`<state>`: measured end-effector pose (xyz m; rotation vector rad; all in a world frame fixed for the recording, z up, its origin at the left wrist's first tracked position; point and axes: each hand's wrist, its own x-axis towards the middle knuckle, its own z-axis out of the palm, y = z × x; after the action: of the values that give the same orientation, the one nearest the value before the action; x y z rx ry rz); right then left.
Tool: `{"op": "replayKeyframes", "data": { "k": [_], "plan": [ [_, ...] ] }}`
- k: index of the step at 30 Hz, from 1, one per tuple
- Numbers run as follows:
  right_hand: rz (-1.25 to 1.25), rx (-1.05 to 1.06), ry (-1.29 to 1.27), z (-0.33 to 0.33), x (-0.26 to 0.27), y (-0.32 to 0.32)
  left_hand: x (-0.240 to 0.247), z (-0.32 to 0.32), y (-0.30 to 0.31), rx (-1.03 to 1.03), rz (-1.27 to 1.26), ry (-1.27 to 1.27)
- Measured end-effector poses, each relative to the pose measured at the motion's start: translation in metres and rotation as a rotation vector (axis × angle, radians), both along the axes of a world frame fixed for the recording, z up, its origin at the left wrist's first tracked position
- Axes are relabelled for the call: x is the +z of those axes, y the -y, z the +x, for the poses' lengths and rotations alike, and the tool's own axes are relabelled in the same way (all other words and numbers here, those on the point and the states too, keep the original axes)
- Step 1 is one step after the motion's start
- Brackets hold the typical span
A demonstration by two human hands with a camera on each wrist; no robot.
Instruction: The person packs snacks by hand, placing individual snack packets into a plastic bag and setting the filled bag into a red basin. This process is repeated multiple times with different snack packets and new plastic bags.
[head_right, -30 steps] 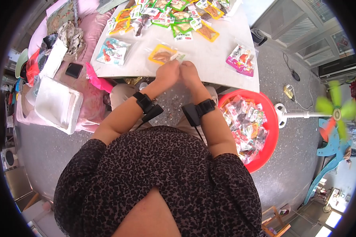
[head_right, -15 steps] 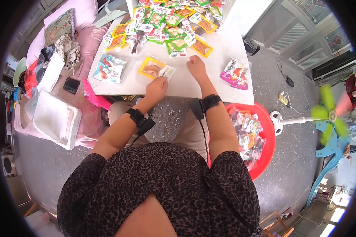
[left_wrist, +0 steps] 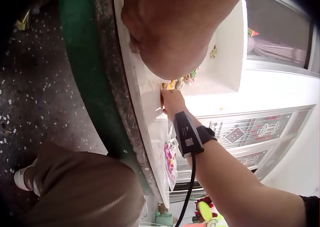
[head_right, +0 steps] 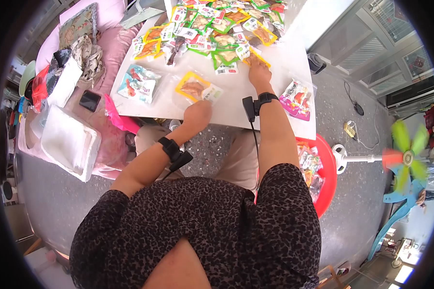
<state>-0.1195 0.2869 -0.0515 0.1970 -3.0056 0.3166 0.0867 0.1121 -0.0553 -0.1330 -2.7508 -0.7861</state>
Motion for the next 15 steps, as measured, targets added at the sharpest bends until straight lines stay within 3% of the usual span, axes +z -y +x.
{"op": "replayKeyframes", "data": {
  "k": [4,7,10,13,15],
  "plan": [
    [0.09,0.163,-0.138,-0.009,-0.013,-0.016,0.002,0.0,0.0,-0.003,-0.022,0.007],
    [-0.091,0.057,-0.077,0.018,0.02,-0.019,0.002,-0.001,-0.001,0.001,-0.011,0.012],
    [-0.788,0.079,-0.104,0.045,0.022,-0.027,0.002,-0.002,0.0,0.008,-0.002,-0.015],
    [-1.675,-0.069,0.28,0.089,0.035,-0.02,0.006,0.0,-0.002,0.031,0.035,0.002],
    [-1.845,-0.013,0.386,0.112,0.029,-0.021,0.007,0.0,-0.003,0.056,0.074,0.028]
  ]
}}
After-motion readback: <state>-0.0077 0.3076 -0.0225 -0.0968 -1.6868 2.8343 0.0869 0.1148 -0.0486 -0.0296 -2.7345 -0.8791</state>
